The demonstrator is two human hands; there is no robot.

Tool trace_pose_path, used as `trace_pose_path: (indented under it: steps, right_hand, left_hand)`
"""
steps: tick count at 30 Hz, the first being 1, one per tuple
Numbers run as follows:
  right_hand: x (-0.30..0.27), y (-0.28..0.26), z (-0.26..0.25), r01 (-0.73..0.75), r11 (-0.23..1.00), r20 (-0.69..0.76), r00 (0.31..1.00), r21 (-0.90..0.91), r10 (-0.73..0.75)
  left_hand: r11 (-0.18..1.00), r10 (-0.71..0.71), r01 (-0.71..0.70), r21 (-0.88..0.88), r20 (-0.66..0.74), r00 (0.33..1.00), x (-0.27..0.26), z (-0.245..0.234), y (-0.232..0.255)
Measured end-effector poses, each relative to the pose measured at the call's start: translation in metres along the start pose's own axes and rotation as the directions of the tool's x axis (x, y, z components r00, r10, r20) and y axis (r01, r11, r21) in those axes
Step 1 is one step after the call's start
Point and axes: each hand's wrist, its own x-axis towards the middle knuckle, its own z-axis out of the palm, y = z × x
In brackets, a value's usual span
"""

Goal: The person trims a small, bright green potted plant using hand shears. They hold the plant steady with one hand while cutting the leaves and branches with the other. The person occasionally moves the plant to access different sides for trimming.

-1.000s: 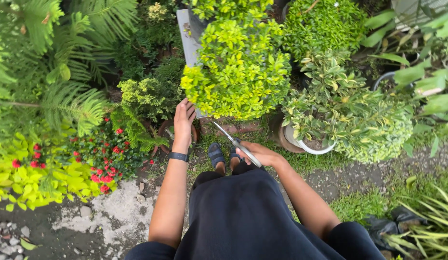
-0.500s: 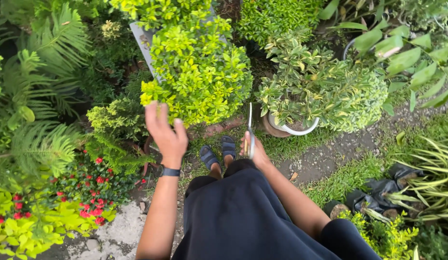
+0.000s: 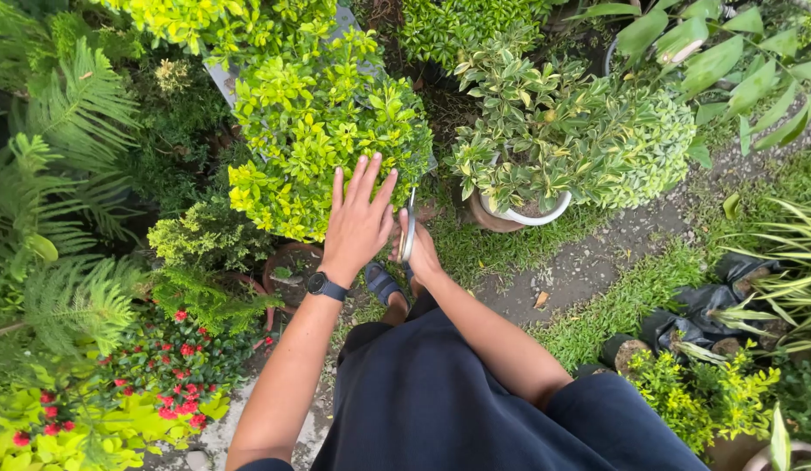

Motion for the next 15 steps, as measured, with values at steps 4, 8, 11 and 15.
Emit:
trace_pose_path:
  steps: [4,8,11,15]
  right_hand:
    - [0.009,0.003,-0.002,0.029,1.000,-0.027,0.999,-0.010,-0.029]
    - [0.008,0.017,-0.017,0.055,0.998,-0.042,0.998,0.027,-0.053]
    - [0.003,0.029,-0.029,0.043,0.998,0.001,0.999,0.053,-0.043]
    - [-0.008,0.030,-0.026,-0.020,0.998,0.061,0.998,-0.056,0.023]
  left_hand:
    - [1.000,0.004,-0.004,-0.018,-0.013,1.000,-0.001,-0.001,-0.002]
    - [0.999,-0.025,0.025,-0.022,0.003,1.000,-0.003,-0.001,-0.006]
    - [0.999,-0.046,0.046,-0.030,0.001,0.999,-0.005,-0.001,-0.007]
    - [0.999,-0.041,0.041,-0.019,-0.003,0.999,-0.005,0.000,-0.007]
